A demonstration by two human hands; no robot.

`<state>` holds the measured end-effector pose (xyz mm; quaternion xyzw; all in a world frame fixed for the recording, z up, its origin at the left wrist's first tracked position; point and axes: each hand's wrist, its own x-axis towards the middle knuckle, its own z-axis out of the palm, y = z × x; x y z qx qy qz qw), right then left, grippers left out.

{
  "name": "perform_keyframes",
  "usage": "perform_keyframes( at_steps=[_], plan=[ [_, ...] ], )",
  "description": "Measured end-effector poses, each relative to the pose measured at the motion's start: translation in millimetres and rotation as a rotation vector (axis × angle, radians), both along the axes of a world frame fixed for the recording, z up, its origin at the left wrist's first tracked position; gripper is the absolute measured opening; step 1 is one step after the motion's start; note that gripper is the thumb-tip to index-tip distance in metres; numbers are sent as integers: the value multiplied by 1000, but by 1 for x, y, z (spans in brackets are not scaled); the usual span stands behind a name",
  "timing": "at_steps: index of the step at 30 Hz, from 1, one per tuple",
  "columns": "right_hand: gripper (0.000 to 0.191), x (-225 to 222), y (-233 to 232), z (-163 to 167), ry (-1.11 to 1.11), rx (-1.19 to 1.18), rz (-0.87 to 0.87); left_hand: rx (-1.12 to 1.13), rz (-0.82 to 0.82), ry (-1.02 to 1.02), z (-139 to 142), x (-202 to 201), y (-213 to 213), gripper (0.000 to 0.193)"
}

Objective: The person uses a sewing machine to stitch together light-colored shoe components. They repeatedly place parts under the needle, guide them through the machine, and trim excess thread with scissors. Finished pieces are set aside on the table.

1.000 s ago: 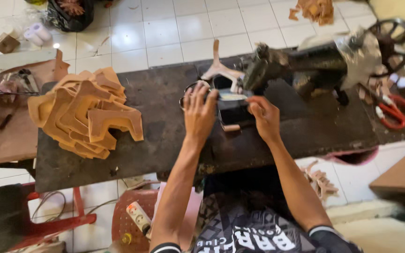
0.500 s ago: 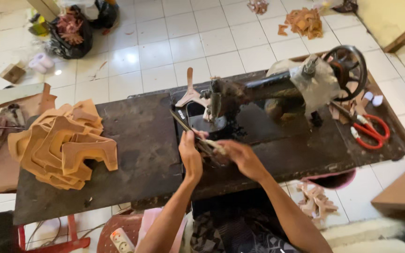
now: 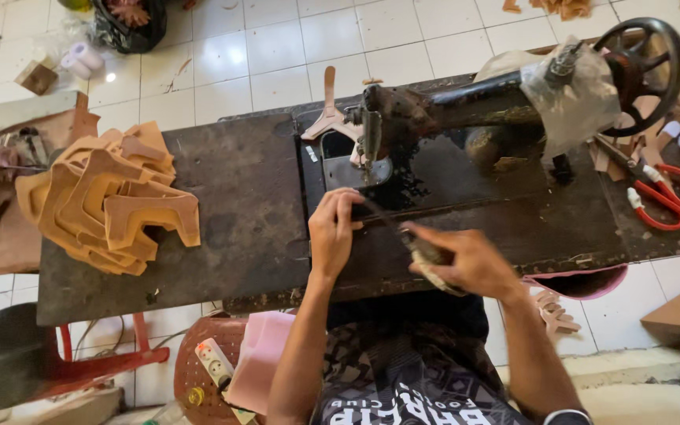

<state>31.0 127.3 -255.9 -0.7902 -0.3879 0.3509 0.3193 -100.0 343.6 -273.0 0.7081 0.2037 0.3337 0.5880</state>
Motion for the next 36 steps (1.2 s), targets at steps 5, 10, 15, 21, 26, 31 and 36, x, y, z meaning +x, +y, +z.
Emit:
perform_keyframes(
  at_steps=[5,10,15,21,26,31,36],
  plan=[
    [68,27,-23,-6,-701,255,-157,80,64,25,1,3,2,18],
    [60,33,-19,-21,-718,208,-380,181,53,63,0,4,4,15],
    [52,31,-16,-34,-811,332,-464,412,117,3,-1,3,4,10],
    [53,48,-21,-37,-975,293,-402,464,57,177,-4,30,56,25],
    [48,51,-20,-38,-938,441,-423,825,146,222,-18,68,124,37],
    [44,52,-13,-29,-896,281,-525,890,220,250,-39,78,132,42],
    [30,34,-2,-9,-993,469,-573,908,226,214,-46,75,132,41]
  ],
)
